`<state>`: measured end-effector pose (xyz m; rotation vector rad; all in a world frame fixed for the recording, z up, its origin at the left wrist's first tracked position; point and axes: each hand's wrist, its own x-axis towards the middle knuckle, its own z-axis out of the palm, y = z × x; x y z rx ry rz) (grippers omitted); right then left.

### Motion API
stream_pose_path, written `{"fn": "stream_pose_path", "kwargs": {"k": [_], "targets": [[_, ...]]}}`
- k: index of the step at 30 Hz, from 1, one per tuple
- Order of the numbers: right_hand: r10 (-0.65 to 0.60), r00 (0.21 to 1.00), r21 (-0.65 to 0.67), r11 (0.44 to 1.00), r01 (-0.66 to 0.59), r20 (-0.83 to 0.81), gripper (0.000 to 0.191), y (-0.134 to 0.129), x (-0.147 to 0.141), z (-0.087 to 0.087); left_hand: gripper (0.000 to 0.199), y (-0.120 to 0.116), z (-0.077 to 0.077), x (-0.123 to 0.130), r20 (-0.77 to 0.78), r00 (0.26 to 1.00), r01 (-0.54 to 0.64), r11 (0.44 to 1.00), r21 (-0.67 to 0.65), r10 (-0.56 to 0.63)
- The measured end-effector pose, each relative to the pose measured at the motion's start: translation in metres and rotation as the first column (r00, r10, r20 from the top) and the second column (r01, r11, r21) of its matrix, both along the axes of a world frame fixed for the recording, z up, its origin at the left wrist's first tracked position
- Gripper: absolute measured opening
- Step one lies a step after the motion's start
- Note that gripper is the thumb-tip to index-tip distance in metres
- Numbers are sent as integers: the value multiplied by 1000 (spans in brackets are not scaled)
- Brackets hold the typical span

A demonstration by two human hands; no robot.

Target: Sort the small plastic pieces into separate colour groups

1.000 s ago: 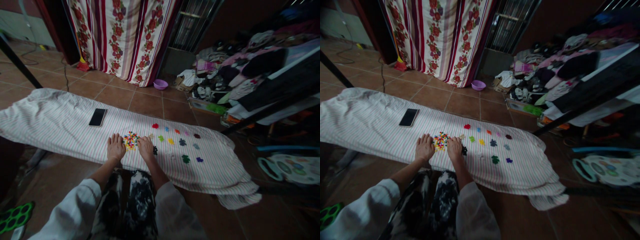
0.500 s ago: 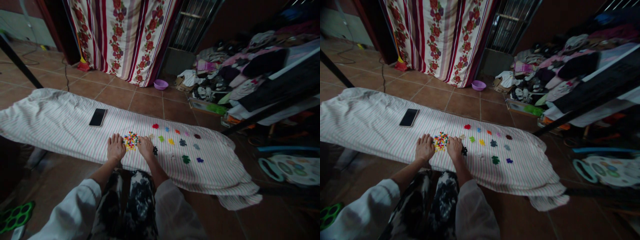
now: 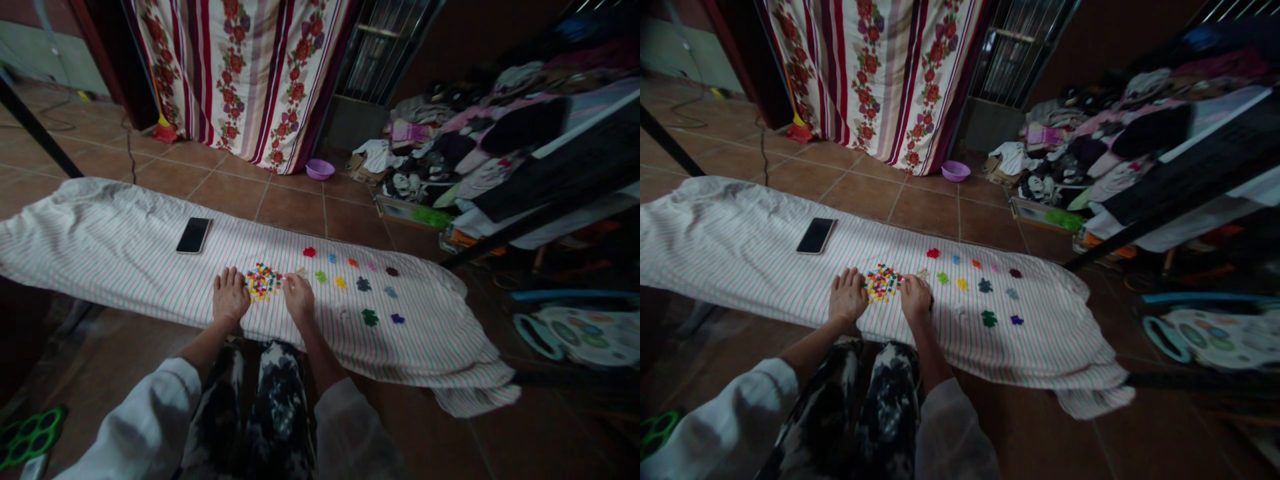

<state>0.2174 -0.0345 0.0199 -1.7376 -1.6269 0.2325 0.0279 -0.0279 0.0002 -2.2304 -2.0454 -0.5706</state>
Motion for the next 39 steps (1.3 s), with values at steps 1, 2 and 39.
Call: {"fn": "stream_pose_path", "kwargs": {"k": [1,2,39], "targets": [[-9,1000,18,1000,9,-22,20,-3,4,-1,39,0,0,0,1,1000,0,1000,-1,0],[-18,999,40,999,20,-42,21,-5,7,-2,38,0,0,0,1,1000,0,1000,-2,0],[-274,957,210,945,250,92,36,-64,129,-51,37,-1,3,0,-6,1000,1,1000,5,-1]]}}
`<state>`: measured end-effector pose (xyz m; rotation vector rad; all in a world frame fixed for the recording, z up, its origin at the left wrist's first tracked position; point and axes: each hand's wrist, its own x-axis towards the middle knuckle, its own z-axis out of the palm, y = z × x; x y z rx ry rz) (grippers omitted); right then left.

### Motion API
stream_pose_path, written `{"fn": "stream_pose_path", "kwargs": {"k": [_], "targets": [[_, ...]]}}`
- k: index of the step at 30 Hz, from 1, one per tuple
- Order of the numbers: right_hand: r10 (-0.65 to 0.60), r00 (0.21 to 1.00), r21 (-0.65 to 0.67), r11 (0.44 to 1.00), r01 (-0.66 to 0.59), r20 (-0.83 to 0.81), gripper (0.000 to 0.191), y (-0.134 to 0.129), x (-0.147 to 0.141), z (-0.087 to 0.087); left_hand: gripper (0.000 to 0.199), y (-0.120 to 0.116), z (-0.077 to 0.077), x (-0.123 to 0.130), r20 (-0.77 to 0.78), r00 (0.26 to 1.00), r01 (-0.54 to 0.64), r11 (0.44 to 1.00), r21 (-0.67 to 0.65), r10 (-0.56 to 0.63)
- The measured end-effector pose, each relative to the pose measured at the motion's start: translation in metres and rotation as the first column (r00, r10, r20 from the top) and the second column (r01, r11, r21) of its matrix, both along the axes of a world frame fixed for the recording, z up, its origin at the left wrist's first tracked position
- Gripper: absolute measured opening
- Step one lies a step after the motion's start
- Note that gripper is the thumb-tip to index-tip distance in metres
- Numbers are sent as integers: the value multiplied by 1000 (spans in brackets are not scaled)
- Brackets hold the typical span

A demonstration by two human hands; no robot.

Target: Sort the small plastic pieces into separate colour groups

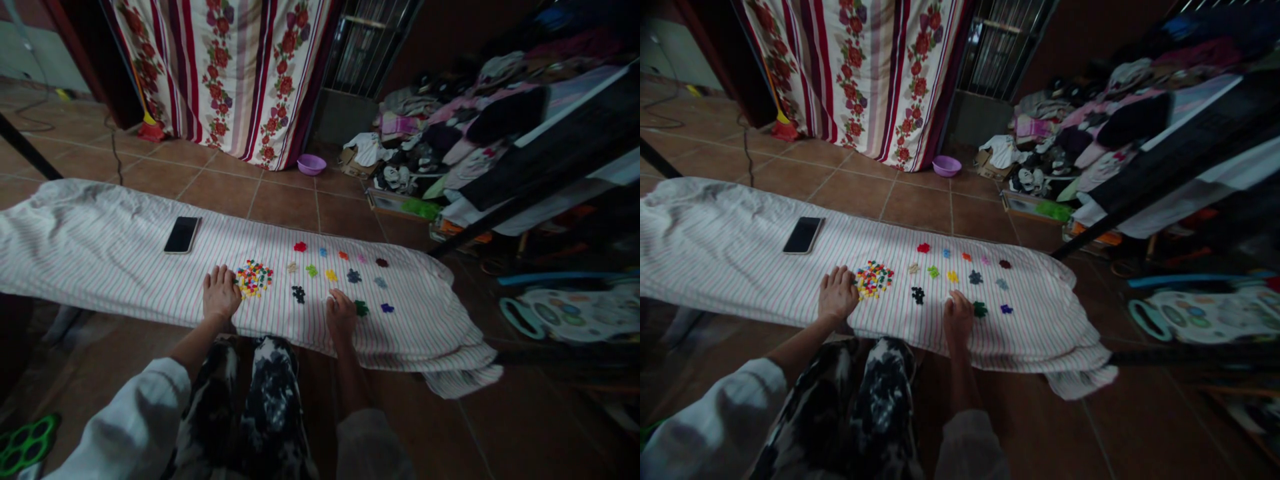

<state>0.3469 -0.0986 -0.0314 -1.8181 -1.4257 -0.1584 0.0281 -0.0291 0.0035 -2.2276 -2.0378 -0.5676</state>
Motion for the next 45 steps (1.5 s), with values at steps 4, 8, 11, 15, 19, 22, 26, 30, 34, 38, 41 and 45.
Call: {"fn": "stream_pose_path", "kwargs": {"k": [4,8,11,15,19,22,26,30,34,38,41,45], "targets": [[-9,1000,13,1000,9,21,34,1,0,-1,37,0,0,0,4,1000,0,1000,1,0],[-18,1000,23,1000,18,24,34,1,-2,-1,36,1,-1,0,0,1000,5,1000,8,-5],[-21,999,50,999,19,35,34,0,-3,0,35,1,-3,0,-10,1000,3,1000,20,-3],[-16,996,112,994,6,86,31,0,-4,2,36,1,-4,0,-18,1000,6,1000,23,-6],[29,991,183,982,-53,133,25,2,-15,8,38,1,-4,0,-10,1000,7,1000,8,-7],[90,984,201,972,-121,154,21,5,-35,12,38,1,-3,-1,0,1000,9,1000,3,-9],[223,961,146,958,-247,163,20,8,-74,16,37,1,-4,0,-2,1000,5,1000,10,-5],[365,923,36,928,-371,122,21,8,-116,24,36,1,-4,0,-10,1000,4,1000,19,-4],[434,897,-111,899,-424,87,20,14,-144,35,37,1,-3,0,3,1000,6,1000,13,-6],[405,911,-216,899,-381,76,23,27,-154,39,38,1,-3,0,25,1000,10,1000,2,-10],[400,914,-220,899,-378,66,24,38,-157,39,38,1,-3,1,13,1000,7,1000,4,-7],[392,918,-206,905,-373,60,23,47,-159,39,37,1,-3,1,0,1000,2,1000,6,-2]]}}
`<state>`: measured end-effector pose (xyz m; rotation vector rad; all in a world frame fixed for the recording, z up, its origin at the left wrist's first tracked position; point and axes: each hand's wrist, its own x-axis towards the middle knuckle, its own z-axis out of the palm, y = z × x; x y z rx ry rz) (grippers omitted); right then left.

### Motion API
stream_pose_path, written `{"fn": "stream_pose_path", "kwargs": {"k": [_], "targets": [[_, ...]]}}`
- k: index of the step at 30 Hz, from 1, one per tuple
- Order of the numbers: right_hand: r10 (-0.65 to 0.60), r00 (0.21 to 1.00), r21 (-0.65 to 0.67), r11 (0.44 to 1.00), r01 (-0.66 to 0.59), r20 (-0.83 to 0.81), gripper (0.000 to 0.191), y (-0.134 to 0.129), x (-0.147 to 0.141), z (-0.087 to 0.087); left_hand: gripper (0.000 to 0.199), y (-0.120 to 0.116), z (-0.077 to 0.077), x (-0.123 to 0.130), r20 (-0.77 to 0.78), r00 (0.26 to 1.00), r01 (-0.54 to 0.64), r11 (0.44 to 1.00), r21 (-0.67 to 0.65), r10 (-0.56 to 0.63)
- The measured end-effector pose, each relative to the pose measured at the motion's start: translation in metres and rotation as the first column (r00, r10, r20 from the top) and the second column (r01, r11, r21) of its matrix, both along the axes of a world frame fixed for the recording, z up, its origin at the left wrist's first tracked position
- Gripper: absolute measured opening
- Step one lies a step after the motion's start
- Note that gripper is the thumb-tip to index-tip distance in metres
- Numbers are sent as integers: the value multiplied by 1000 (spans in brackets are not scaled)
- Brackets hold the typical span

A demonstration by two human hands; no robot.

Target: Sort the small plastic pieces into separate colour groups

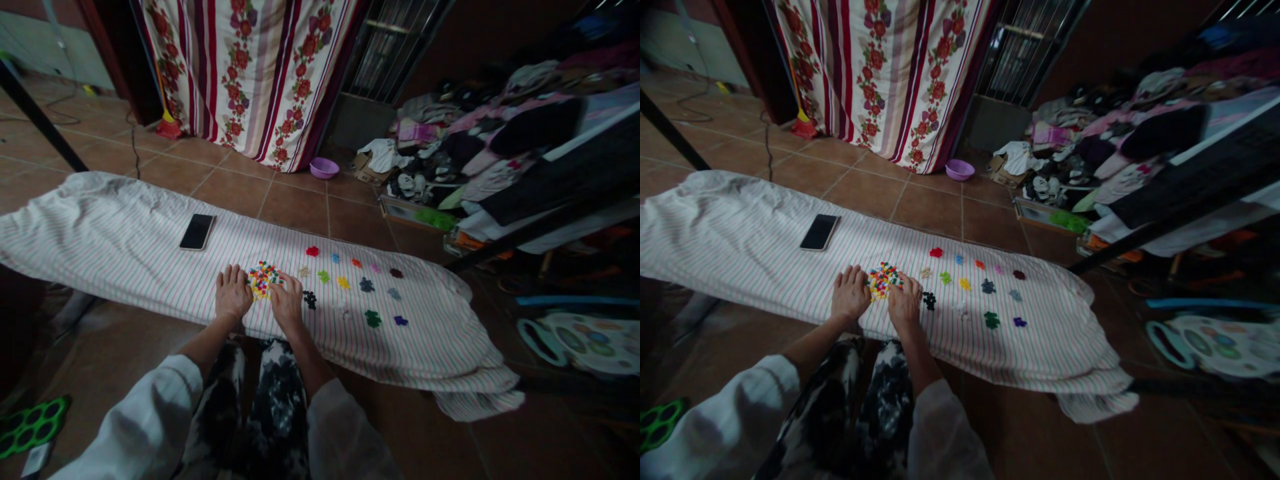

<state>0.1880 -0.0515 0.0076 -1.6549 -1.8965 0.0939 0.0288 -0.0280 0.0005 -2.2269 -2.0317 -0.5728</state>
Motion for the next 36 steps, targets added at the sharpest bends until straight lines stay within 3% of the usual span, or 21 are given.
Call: {"fn": "stream_pose_path", "kwargs": {"k": [22,31,36], "targets": [[58,996,-86,995,-52,71,28,21,-6,5,37,0,2,0,38,999,11,999,-32,-10],[49,998,-87,995,-46,39,12,21,-7,4,36,0,3,-1,25,1000,14,1000,-14,-14],[33,998,-87,996,-28,53,14,22,-7,3,37,-1,3,-1,33,999,11,1000,-18,-10]]}}
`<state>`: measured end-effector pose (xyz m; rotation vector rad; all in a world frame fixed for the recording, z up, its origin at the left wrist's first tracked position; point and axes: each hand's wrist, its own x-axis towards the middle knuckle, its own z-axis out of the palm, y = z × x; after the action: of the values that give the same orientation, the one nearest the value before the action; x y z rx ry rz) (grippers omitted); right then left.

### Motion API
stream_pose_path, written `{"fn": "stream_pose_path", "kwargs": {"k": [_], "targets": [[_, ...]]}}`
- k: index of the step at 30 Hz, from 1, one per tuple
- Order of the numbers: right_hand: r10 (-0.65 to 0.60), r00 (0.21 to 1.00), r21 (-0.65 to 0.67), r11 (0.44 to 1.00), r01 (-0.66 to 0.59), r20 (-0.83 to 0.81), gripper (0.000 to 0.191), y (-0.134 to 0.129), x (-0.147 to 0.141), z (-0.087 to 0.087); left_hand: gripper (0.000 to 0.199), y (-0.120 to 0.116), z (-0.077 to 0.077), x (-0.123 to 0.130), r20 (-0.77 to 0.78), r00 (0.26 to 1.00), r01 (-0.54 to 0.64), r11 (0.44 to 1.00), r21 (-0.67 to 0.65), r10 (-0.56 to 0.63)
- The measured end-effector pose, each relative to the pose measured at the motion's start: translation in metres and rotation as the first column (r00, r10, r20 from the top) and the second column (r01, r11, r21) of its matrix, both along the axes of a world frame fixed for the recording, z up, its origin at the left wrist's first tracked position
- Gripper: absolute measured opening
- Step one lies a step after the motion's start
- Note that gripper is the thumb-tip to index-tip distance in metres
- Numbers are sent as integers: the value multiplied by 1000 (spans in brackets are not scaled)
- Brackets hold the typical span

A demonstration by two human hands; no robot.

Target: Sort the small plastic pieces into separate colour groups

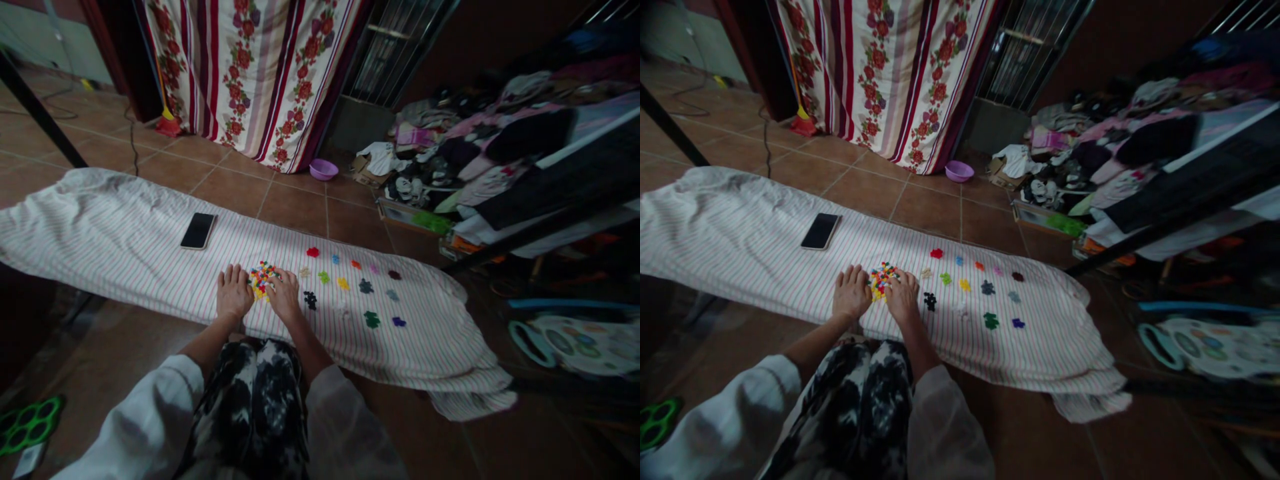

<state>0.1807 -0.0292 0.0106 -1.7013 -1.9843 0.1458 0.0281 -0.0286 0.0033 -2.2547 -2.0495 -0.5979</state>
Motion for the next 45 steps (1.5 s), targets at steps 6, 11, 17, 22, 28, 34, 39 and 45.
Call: {"fn": "stream_pose_path", "kwargs": {"k": [6,11,17,22,28,34,39,45], "targets": [[8,1000,-5,1000,-8,17,16,1,-4,1,37,0,0,0,17,1000,0,1000,-9,0],[6,1000,35,999,-5,-28,13,1,-5,2,37,0,-2,0,23,1000,0,1000,-3,0],[-9,995,73,997,16,-95,12,0,-3,6,36,0,-2,1,-3,1000,-7,1000,9,7],[-27,988,163,985,52,-153,14,-8,8,6,36,-1,0,1,-1,1000,0,1000,13,0],[-89,979,350,925,150,-184,16,-30,50,0,36,-1,0,1,-18,1000,-4,1000,11,4],[-280,950,435,845,311,-137,18,-60,120,-19,36,-1,1,0,-9,1000,1,1000,5,-1],[-405,906,423,805,416,-120,23,-76,163,-38,35,0,-2,-1,-3,1000,6,1000,27,-6],[-466,878,364,803,472,-109,27,-78,174,-51,36,0,-3,-1,-3,1000,2,1000,25,-2]]}}
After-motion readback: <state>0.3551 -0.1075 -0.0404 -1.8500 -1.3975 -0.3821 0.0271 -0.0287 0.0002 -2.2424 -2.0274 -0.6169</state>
